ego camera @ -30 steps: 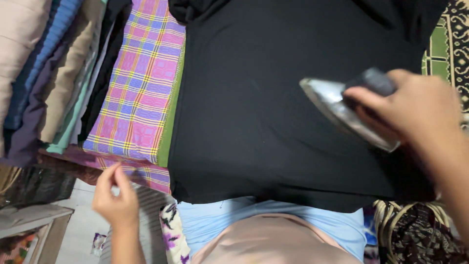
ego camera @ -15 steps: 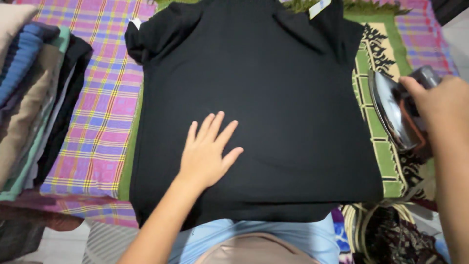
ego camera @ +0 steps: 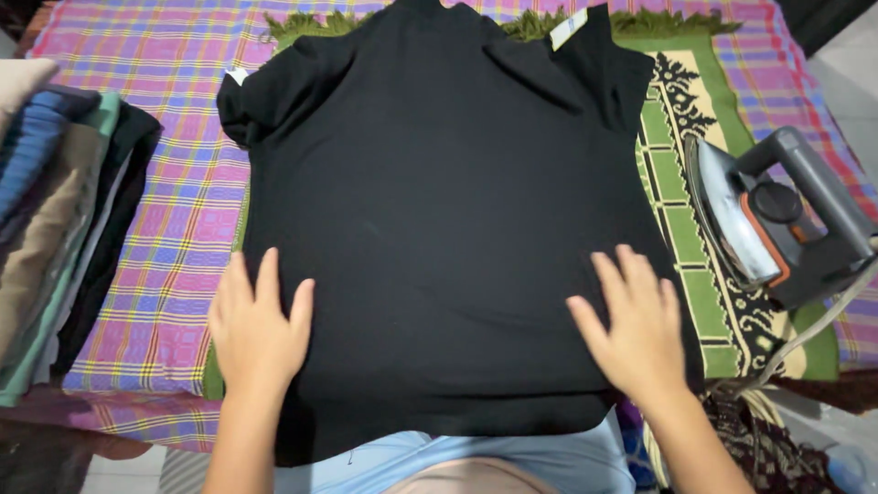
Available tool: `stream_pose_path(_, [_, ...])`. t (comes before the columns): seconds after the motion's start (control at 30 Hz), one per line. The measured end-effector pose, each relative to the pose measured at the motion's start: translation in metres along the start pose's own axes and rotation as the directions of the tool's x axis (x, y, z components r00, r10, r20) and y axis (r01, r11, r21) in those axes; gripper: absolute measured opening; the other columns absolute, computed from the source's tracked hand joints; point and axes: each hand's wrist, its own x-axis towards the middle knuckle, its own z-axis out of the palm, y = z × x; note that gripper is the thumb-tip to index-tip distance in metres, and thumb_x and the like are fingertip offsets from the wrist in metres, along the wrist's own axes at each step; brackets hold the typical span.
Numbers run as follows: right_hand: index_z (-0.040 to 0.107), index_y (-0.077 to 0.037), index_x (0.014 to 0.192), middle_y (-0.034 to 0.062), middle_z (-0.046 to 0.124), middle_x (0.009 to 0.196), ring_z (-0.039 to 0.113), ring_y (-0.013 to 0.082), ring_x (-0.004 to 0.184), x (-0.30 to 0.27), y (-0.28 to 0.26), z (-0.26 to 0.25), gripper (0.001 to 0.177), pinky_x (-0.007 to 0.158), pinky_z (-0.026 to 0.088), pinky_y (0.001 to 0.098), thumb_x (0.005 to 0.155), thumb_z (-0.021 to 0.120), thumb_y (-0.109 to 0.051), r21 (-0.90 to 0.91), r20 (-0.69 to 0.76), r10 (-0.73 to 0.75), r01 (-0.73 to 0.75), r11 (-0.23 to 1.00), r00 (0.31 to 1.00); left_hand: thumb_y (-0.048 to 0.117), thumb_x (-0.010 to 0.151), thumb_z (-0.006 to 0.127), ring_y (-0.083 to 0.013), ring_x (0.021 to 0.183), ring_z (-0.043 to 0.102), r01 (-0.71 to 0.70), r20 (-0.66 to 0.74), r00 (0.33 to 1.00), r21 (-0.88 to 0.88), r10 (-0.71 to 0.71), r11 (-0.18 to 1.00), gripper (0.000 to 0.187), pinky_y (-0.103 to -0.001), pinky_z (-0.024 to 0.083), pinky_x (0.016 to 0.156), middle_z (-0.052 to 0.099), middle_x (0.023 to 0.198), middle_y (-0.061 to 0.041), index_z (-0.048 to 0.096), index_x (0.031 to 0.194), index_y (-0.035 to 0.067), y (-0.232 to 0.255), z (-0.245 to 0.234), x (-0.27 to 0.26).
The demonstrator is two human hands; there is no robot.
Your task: The person irons a black long-sleeved shirt laid flat on a patterned surface. They use a steam iron to smooth the front and back of the shirt, adjusting the fabric with their left hand while moving the iron with their right hand.
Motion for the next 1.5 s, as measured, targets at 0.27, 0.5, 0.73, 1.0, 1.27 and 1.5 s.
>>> stream_pose_path(0.27, [0.057, -0.001, 0.143, 0.022, 0.061, 0.139, 0.056, 0.0402, 0.13, -0.035, 0.037, -0.014, 0.06, 0.112, 0.044, 0.0487, 0.1, 0.059, -0.043, 0.066, -0.09, 0.315, -0.31, 0.948, 0.945, 0.028, 0.104, 0.066, -0.0333, 0.124, 0.057, 0.092, -0.045, 0.995, 0.145, -0.086, 0.985, 0.037, -0.053, 0.045, 0.098, 0.063, 0.133, -0.011, 0.068, 0.137, 0.011, -0.004, -0.021, -0.022])
stream_pose_path(0.5, [0.071, -0.002, 0.105, 0.0201, 0.073, 0.094, 0.068, 0.0404, 0.088, -0.018, 0.053, -0.015, 0.049, 0.076, 0.053, 0.0513, 0.097, 0.073, -0.051, -0.046, 0.023, 0.544, -0.543, 0.838, 0.839, 0.027, 0.103, 0.068, -0.0437, 0.092, 0.066, 0.16, 0.042, 0.986, 0.011, -0.16, 0.987, 0.037, -0.052, 0.051, 0.074, 0.067, 0.107, -0.02, 0.066, 0.136, 0.011, 0.001, -0.031, -0.009])
stream_pose_path(0.73, [0.07, -0.001, 0.093, 0.0117, 0.069, 0.075, 0.061, 0.0198, 0.068, -0.026, 0.093, -0.019, 0.042, 0.064, 0.047, 0.0352, 0.1, 0.077, -0.042, 0.298, 0.07, 0.6, -0.59, 0.75, 0.797, 0.019, 0.104, 0.066, -0.0466, 0.088, 0.067, 0.154, 0.029, 0.988, -0.28, -0.152, 0.947, 0.045, -0.051, 0.052, 0.074, 0.069, 0.101, -0.029, 0.056, 0.147, 0.008, 0.004, -0.071, 0.002])
stream_pose_path(1.0, [0.068, 0.005, 0.099, 0.0063, 0.071, 0.085, 0.063, 0.0111, 0.074, -0.12, 0.18, -0.033, 0.026, 0.068, 0.048, 0.0254, 0.109, 0.065, -0.019, 0.773, 0.343, 0.562, -0.566, 0.286, 0.753, 0.015, 0.1, 0.07, -0.0318, 0.066, 0.066, 0.363, 0.134, 0.931, -0.259, -0.339, 0.895, 0.058, -0.041, 0.051, 0.067, 0.065, 0.078, -0.024, 0.051, 0.155, 0.009, -0.012, -0.116, -0.045])
stream_pose_path(1.27, [0.065, 0.001, 0.098, 0.0035, 0.061, 0.07, 0.055, 0.0095, 0.061, -0.218, 0.241, 0.063, 0.016, 0.059, 0.043, 0.0237, 0.093, 0.074, -0.011, 0.689, 0.364, 0.583, -0.631, 0.356, 0.726, 0.018, 0.081, 0.076, -0.036, 0.088, 0.073, 0.258, 0.108, 0.965, -0.205, -0.24, 0.944, 0.084, -0.04, 0.055, 0.071, 0.072, 0.105, -0.025, 0.039, 0.156, 0.007, -0.073, -0.062, -0.135])
stream_pose_path(1.5, [0.062, -0.005, 0.102, -0.0003, 0.056, 0.059, 0.052, 0.0069, 0.049, -0.214, 0.203, 0.119, 0.033, 0.053, 0.041, 0.0202, 0.077, 0.082, -0.006, 0.621, 0.01, 0.577, -0.457, 0.637, 0.817, 0.018, 0.093, 0.067, -0.0319, 0.076, 0.068, 0.461, 0.159, 0.887, -0.273, -0.433, 0.844, 0.079, -0.043, 0.054, 0.073, 0.067, 0.091, -0.015, 0.032, 0.163, 0.007, -0.07, -0.018, -0.15])
